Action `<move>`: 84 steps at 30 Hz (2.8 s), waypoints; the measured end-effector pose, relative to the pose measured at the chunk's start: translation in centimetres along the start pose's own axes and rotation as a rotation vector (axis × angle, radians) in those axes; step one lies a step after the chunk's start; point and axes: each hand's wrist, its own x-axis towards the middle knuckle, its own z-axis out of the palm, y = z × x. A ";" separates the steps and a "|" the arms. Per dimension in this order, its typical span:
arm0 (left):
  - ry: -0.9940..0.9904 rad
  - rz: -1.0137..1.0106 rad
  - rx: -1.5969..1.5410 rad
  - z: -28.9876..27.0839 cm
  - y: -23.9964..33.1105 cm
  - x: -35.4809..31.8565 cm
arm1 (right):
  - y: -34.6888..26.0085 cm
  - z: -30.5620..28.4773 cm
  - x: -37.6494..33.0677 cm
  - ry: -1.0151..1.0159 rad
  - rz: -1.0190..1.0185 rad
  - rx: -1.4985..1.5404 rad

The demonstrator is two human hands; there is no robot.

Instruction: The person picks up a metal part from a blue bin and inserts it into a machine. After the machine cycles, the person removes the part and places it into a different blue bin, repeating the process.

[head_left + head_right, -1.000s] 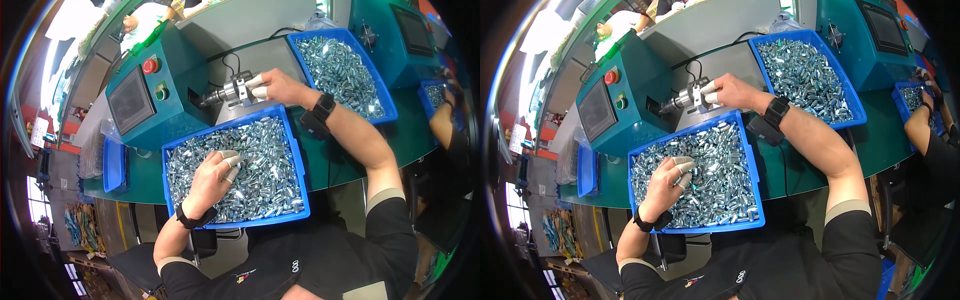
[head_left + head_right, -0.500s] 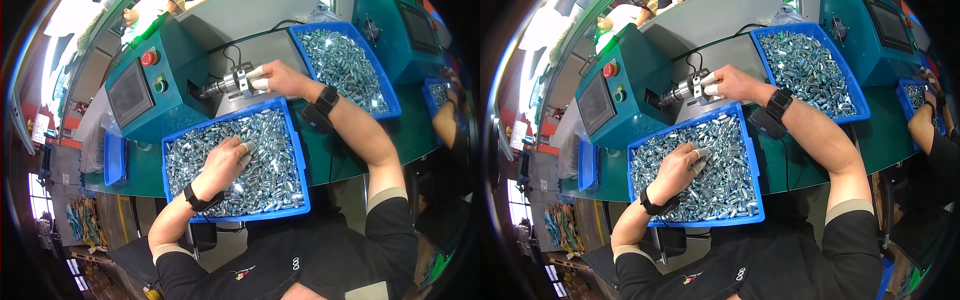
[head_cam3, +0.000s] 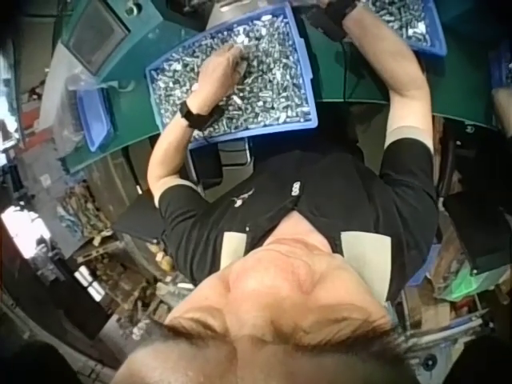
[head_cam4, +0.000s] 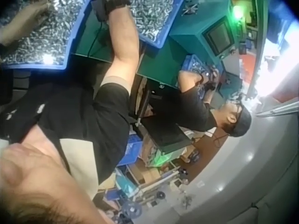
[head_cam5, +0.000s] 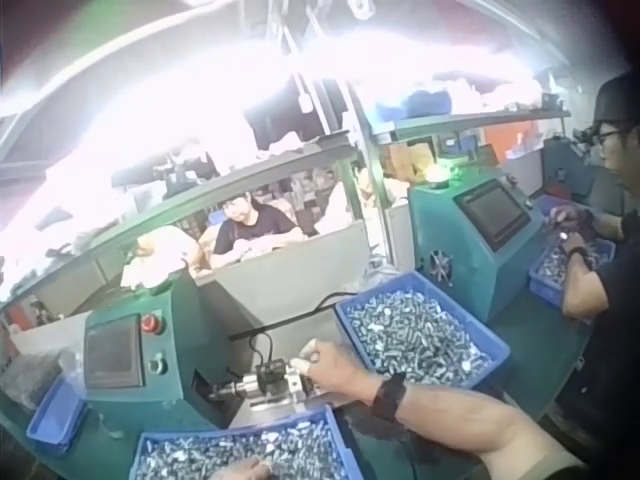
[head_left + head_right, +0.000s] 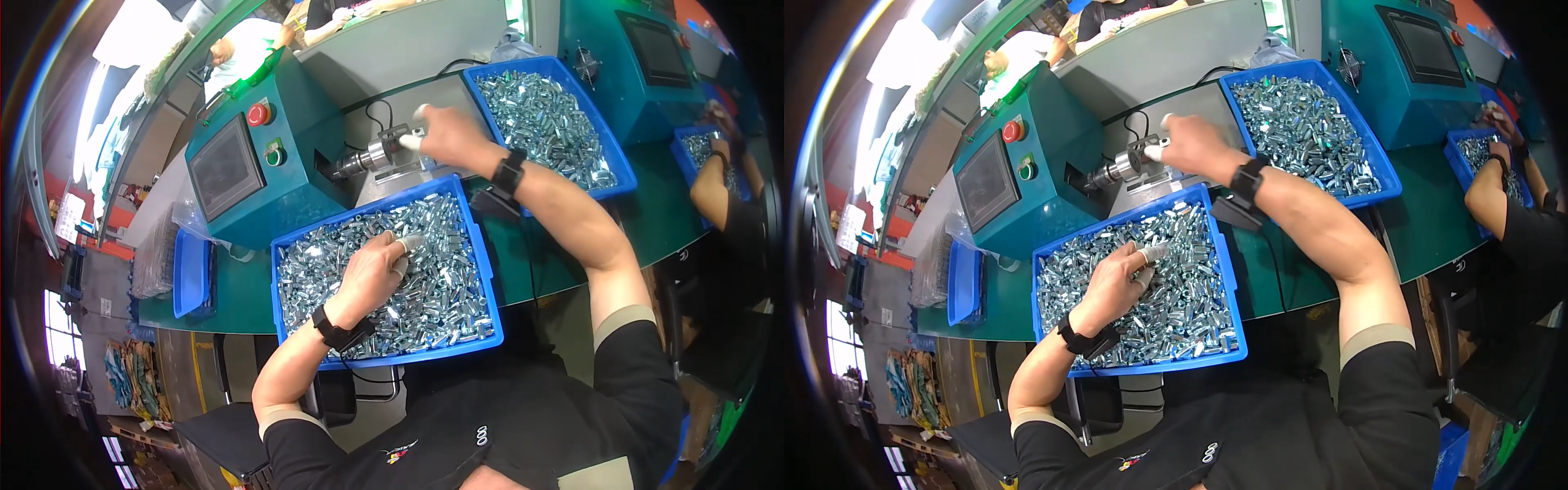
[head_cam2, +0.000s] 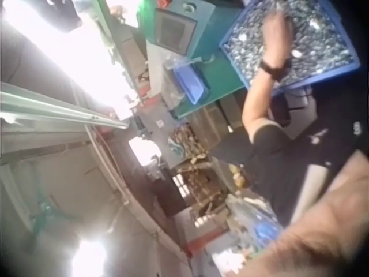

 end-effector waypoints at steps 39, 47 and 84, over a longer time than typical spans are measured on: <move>0.330 -0.051 -0.047 -1.4 -4.4 17.1 | 5.5 -6.3 -9.3 0.264 -0.246 -0.212; 0.393 0.031 -0.033 -1.3 -4.0 17.3 | 5.6 -6.2 -9.5 0.275 -0.265 -0.195; 0.249 0.182 0.187 -3.3 -0.4 1.7 | 2.8 -3.4 0.2 -0.554 -0.185 0.288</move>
